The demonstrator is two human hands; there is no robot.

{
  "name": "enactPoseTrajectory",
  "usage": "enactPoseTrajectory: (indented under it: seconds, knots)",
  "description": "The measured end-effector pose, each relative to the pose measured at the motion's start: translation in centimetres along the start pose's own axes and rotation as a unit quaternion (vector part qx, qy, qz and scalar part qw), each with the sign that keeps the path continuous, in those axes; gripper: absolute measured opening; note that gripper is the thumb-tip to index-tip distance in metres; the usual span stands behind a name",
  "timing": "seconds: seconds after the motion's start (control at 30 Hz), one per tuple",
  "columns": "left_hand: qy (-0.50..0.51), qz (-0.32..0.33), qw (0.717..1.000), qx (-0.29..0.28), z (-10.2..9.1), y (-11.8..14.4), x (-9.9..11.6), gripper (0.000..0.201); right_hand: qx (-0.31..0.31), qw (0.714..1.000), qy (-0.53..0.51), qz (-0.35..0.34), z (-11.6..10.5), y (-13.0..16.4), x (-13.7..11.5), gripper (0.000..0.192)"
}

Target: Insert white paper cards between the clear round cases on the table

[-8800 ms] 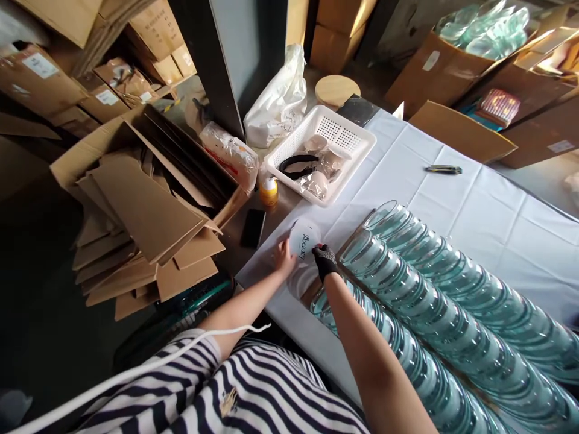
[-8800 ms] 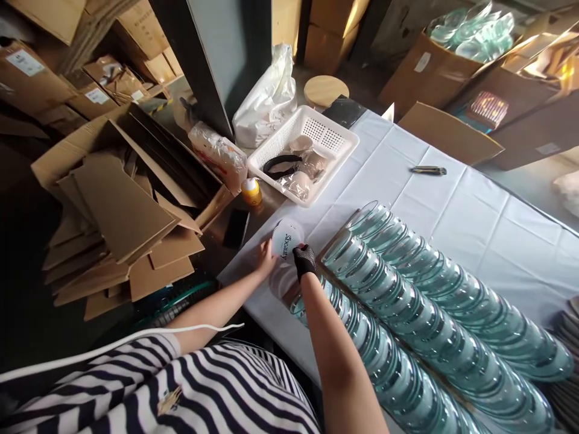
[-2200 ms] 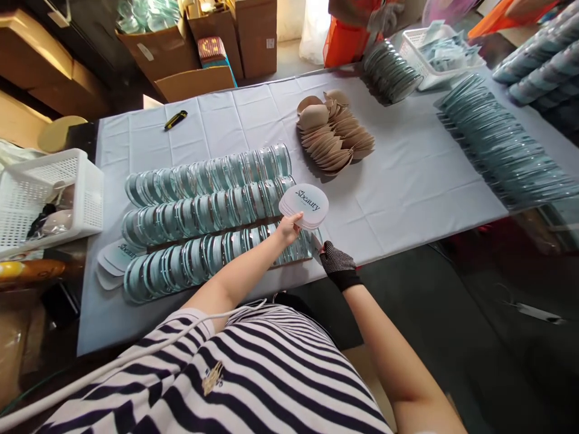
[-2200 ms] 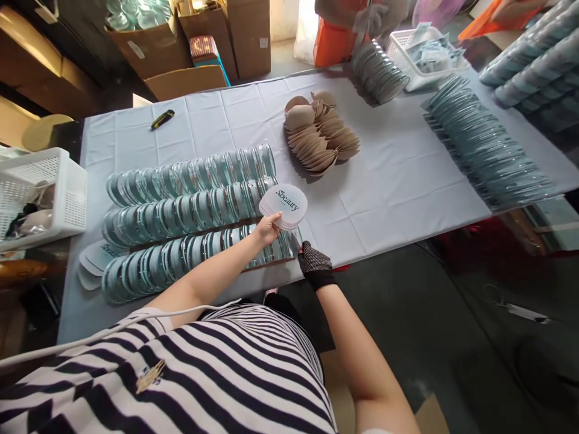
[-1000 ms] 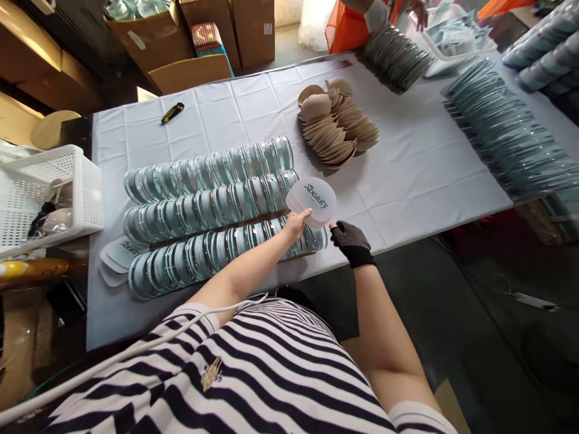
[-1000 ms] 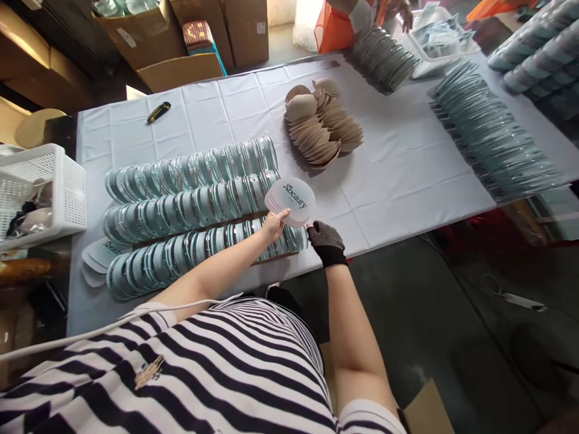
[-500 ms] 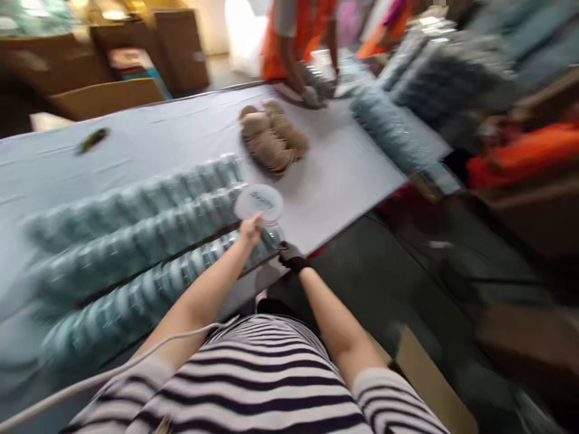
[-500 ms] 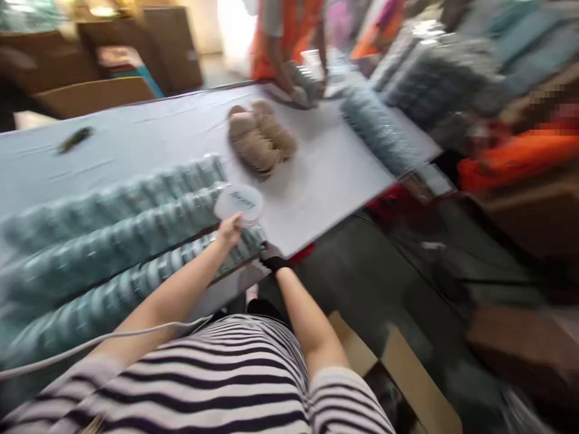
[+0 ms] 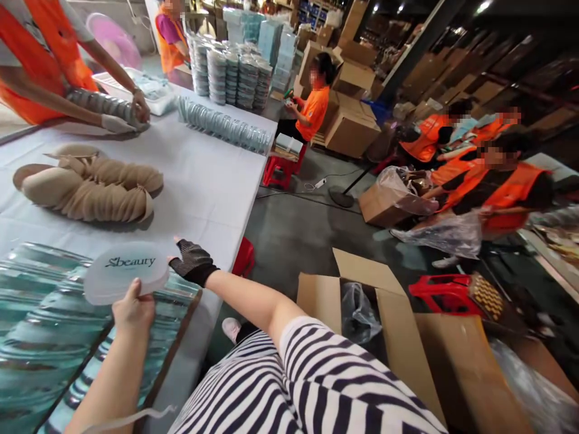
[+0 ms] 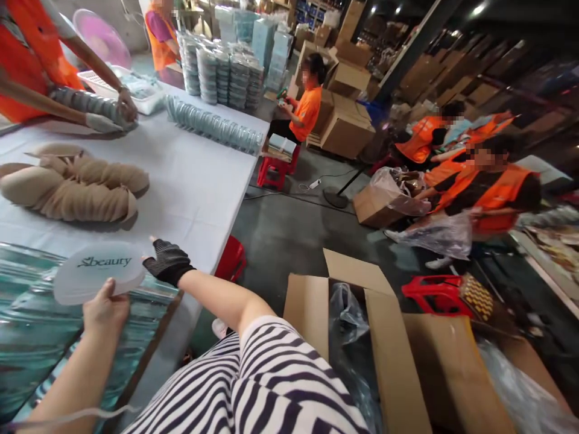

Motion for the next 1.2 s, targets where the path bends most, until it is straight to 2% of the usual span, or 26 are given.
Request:
enactPoseTrajectory:
  seconds: [0.07,0.13,0.2,0.23,0.27,0.3,0.33,0.4,0.47,0.5,0.53,0.63,0.7,0.77,0.9,0.97,1.07,1.2]
  knots:
    - [0.017,0.069,0.996,-0.047,0.2,0.5,0.3,0.035,0.007,1.000,0.011,-0.024,0.2,-0.6,-0.8,0.066]
    - [0.020,0.082,0.995,-0.057,-0.5,1.3,0.0,0.035,0.004,0.996,0.024,-0.084,0.4,-0.2,-2.3,0.067]
    - [0.037,0.057,0.998,-0.014,-2.2,2.4,-0.5,0.039,-0.002,0.991,-0.001,-0.137,0.6,1.3,-4.0,0.058]
    - [0.050,0.035,0.998,0.017,-3.2,3.2,-0.7,0.038,-0.008,0.990,-0.026,-0.139,0.7,2.2,-4.5,0.052]
    - [0.076,0.008,0.996,0.040,-3.9,3.9,-1.0,0.037,-0.049,0.990,-0.058,-0.118,1.1,3.0,-4.7,0.046]
    - [0.092,-0.032,0.995,0.032,-4.0,4.4,-1.4,0.036,-0.062,0.994,-0.080,-0.052,1.2,3.4,-4.1,0.039]
    - [0.096,-0.043,0.994,0.033,-4.2,4.4,-1.5,0.033,-0.065,0.994,-0.081,0.015,1.3,3.6,-3.2,0.033]
    - [0.115,-0.076,0.990,0.037,-4.4,3.4,-1.5,0.032,-0.084,0.993,-0.075,0.037,1.4,3.5,-2.0,0.034]
    - [0.164,-0.085,0.982,0.036,-5.1,1.5,-0.9,0.033,0.022,0.996,-0.048,0.074,-0.6,3.3,0.5,0.039]
    - [0.191,-0.082,0.977,0.041,-5.6,0.6,-0.4,0.034,0.069,0.995,-0.018,0.069,-1.9,3.8,1.8,0.043]
    - [0.216,-0.075,0.972,0.049,-6.3,-0.3,0.1,0.034,0.079,0.996,0.021,0.045,-2.9,4.6,2.8,0.046]
    - [0.253,-0.073,0.962,0.068,-7.4,-2.1,0.5,0.032,-0.015,0.987,0.154,-0.045,-4.2,9.0,5.2,0.045]
    - [0.248,-0.092,0.962,0.071,-7.4,-2.8,-0.1,0.029,-0.100,0.968,0.208,-0.093,-3.3,11.9,5.8,0.041]
    - [0.247,-0.102,0.961,0.075,-7.2,-3.1,-1.0,0.030,-0.154,0.949,0.251,-0.111,-1.3,13.0,5.5,0.039]
    - [0.267,-0.095,0.956,0.074,-7.2,-3.2,-2.0,0.036,-0.220,0.917,0.319,-0.094,3.6,10.7,3.6,0.041]
    - [0.266,-0.098,0.956,0.069,-7.2,-3.2,-2.2,0.038,-0.249,0.908,0.327,-0.082,5.0,9.2,2.9,0.041]
    - [0.266,-0.106,0.955,0.074,-7.4,-3.2,-2.3,0.040,-0.253,0.908,0.324,-0.081,5.3,8.3,2.6,0.039]
    - [0.266,-0.105,0.956,0.071,-7.4,-3.3,-2.5,0.037,-0.235,0.919,0.301,-0.097,5.6,8.5,2.7,0.036]
Point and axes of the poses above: each hand's wrist, its own y-axis away from the middle knuckle, its own z-axis out of the palm, x = y × z, the point moved 6 cm from there along -y, towards the middle knuckle, and after that the axes turned 9 degrees about x, right-handed, at the moved point
